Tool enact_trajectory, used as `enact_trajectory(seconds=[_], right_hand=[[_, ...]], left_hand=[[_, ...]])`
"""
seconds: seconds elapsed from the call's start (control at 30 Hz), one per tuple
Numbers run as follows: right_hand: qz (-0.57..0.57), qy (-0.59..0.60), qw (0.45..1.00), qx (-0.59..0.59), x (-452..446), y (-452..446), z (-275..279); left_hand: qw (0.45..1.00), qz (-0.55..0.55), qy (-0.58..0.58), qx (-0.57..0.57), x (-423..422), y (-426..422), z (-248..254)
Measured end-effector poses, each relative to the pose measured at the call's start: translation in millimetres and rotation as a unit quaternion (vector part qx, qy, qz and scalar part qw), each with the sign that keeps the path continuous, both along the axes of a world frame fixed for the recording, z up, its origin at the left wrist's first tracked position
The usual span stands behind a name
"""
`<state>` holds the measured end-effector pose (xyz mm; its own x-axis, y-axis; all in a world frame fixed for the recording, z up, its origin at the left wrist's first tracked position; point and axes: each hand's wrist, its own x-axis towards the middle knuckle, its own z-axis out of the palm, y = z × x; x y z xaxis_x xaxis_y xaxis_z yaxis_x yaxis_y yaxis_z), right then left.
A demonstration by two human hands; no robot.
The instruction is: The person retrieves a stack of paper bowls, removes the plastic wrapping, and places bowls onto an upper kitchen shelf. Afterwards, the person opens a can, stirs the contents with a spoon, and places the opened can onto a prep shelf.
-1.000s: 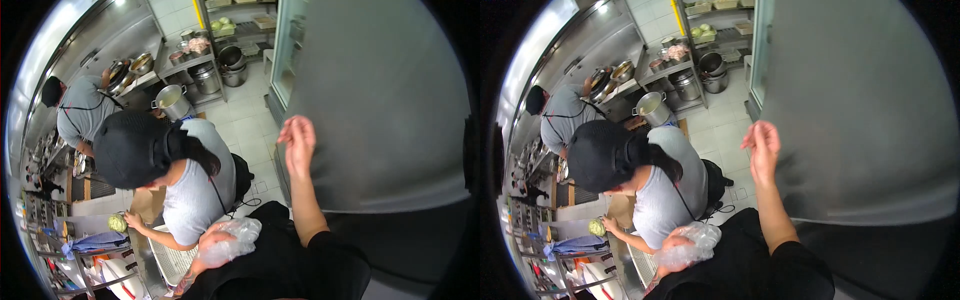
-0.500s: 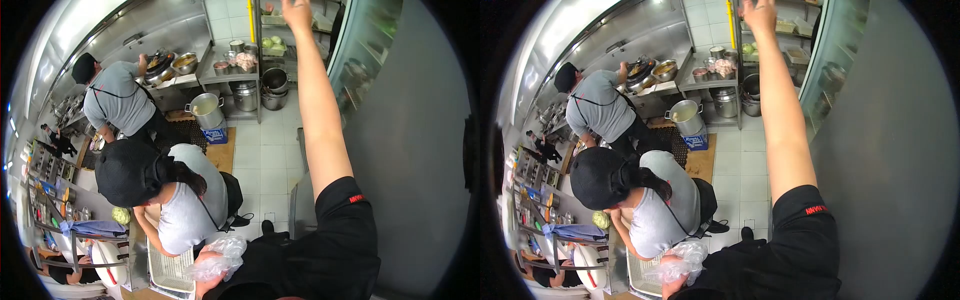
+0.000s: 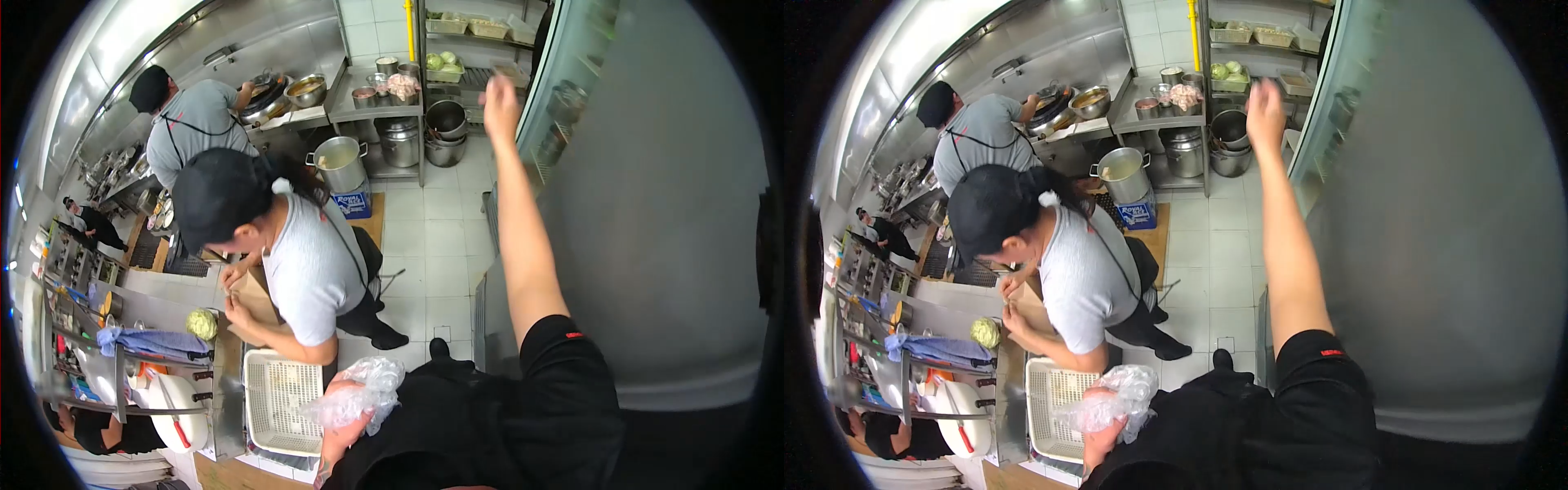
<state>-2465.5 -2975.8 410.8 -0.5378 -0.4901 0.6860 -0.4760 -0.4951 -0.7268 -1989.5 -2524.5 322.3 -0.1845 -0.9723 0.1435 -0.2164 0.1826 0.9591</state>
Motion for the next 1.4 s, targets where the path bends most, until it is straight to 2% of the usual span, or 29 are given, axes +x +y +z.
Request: enact_trajectory(seconds=[0.03,0.07,0.1,0.13,0.17,0.2,0.23,0.27,0.3,0.33,0.4,0.47,0.53,0.57,0.63,0.73,0.77,0.83,0.9,0.93,0.97,1.0,1.07,1.13,1.2,1.23,1.3,1.33,1.4], right_hand=[[0.007,-0.024,0.999,0.023,3,4,-66],[0.030,-0.013,0.987,0.156,10,32,-124],[-0.040,0.065,0.955,0.286,9,38,-216],[-0.013,0.089,0.932,0.351,12,52,-327],[0.126,0.073,0.833,0.533,28,102,-380],[0.162,0.131,0.734,0.646,65,156,-408],[0.194,0.091,0.732,0.646,87,213,-467],[0.225,0.186,0.663,0.689,108,261,-487],[0.270,0.205,0.560,0.756,125,299,-508],[0.257,0.128,0.538,0.792,140,341,-522],[0.283,0.048,0.467,0.836,145,386,-551],[0.302,0.051,0.453,0.838,139,390,-570],[0.298,0.019,0.521,0.800,135,384,-556],[0.311,0.040,0.516,0.797,134,381,-550],[0.246,-0.073,0.670,0.697,137,398,-546],[0.215,-0.032,0.662,0.717,156,429,-546],[0.214,-0.033,0.654,0.725,175,443,-535],[0.277,-0.012,0.661,0.697,227,477,-526],[0.384,0.060,0.693,0.607,294,512,-520],[0.438,0.049,0.701,0.560,335,533,-514],[0.490,0.038,0.703,0.514,380,559,-494],[0.539,0.036,0.685,0.489,425,588,-443],[0.621,0.057,0.647,0.438,503,652,-334],[0.717,0.134,0.605,0.318,559,701,-272],[0.772,0.197,0.530,0.291,603,749,-209],[0.771,0.193,0.526,0.302,623,767,-209],[0.721,0.322,0.603,0.113,655,798,-209],[0.720,0.320,0.604,0.123,669,805,-212],[0.744,0.264,0.556,0.260,697,812,-228]], left_hand=[[0.999,0.012,0.023,0.020,3,7,-4],[0.997,0.030,0.041,0.058,9,15,-21],[0.993,0.057,0.060,0.083,16,22,-42],[0.988,0.083,0.078,0.107,21,30,-56],[0.979,0.095,0.093,0.153,25,39,-55],[0.968,0.110,0.107,0.199,28,46,-52],[0.972,0.120,0.117,0.162,32,54,-56],[0.970,0.139,0.116,0.162,33,64,-50],[0.969,0.140,0.152,0.134,33,76,-42],[0.966,0.146,0.189,0.100,34,88,-36],[0.956,0.206,0.185,0.094,50,128,-41],[0.959,0.235,0.119,0.101,72,168,-71],[0.936,0.315,0.132,0.089,72,211,-88],[0.923,0.339,0.149,0.105,71,228,-84],[0.911,0.363,0.152,0.121,72,265,-83],[0.938,0.311,0.095,0.122,87,316,-86],[0.935,0.315,0.108,0.121,92,325,-89],[0.927,0.336,0.124,0.108,111,342,-101],[0.917,0.361,0.136,0.101,135,364,-115],[0.912,0.375,0.148,0.082,150,373,-126],[0.905,0.389,0.160,0.065,164,383,-132],[0.902,0.395,0.164,0.063,178,393,-135],[0.862,0.447,0.226,0.079,208,418,-142],[0.847,0.466,0.230,0.118,245,445,-162],[0.795,0.501,0.298,0.166,270,460,-164],[0.792,0.502,0.299,0.178,283,470,-164],[0.791,0.386,0.440,0.178,311,485,-162],[0.789,0.384,0.441,0.187,322,495,-158],[0.827,0.280,0.442,0.205,341,512,-147]])
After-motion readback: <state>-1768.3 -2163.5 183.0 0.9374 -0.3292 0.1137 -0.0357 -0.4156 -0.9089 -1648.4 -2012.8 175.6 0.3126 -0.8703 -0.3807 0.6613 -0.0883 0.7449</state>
